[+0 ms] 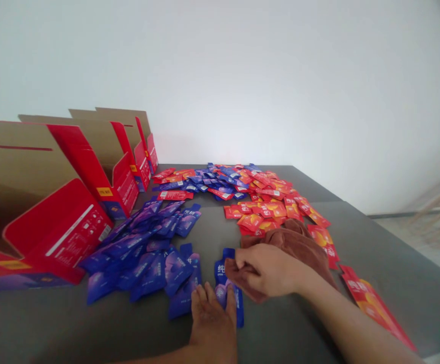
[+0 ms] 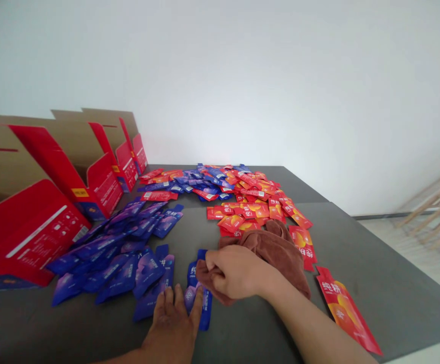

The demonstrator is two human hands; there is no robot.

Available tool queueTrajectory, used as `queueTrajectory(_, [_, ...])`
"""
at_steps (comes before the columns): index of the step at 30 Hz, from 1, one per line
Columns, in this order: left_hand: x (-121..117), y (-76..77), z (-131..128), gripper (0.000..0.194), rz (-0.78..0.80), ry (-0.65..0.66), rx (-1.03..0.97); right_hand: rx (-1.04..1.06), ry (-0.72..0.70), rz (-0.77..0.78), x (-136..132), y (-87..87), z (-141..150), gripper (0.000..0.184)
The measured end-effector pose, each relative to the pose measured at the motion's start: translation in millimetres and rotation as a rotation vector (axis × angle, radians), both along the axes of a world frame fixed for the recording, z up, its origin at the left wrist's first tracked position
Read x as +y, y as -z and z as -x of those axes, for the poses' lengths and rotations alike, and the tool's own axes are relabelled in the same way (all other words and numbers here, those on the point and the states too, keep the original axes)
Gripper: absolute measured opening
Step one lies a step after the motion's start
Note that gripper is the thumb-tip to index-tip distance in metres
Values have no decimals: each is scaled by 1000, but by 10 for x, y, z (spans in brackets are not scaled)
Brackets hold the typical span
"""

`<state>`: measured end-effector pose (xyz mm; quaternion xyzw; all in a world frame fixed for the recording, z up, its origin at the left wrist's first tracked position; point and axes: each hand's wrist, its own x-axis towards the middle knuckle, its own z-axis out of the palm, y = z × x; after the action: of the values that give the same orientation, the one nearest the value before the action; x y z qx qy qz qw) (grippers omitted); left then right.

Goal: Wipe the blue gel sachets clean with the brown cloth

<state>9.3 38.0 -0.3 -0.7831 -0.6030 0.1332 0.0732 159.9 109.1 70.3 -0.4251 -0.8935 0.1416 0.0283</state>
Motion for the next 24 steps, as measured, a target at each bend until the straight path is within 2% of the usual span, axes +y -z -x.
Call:
queueTrajectory(3, [-14,7,-7,49,26,-9,28,-16,-76,24,-44,67,90,11])
queueTrajectory(9, [-144,20,-34,46,-86,18,66,-71,15,-83,-13,227,304,10])
queueTrajectory(17, [-285,-28,18,49,-68,78,73,-115,86,-133,-15,238,321,12])
queueTrajectory(19, [-295,-45,30,49,-79,85,75,-90,58,-131,-41,208,324,13])
queueTrajectory(24, [-285,-74,29,55,-90,111,128,15,-159,-36,-68,141,338,23])
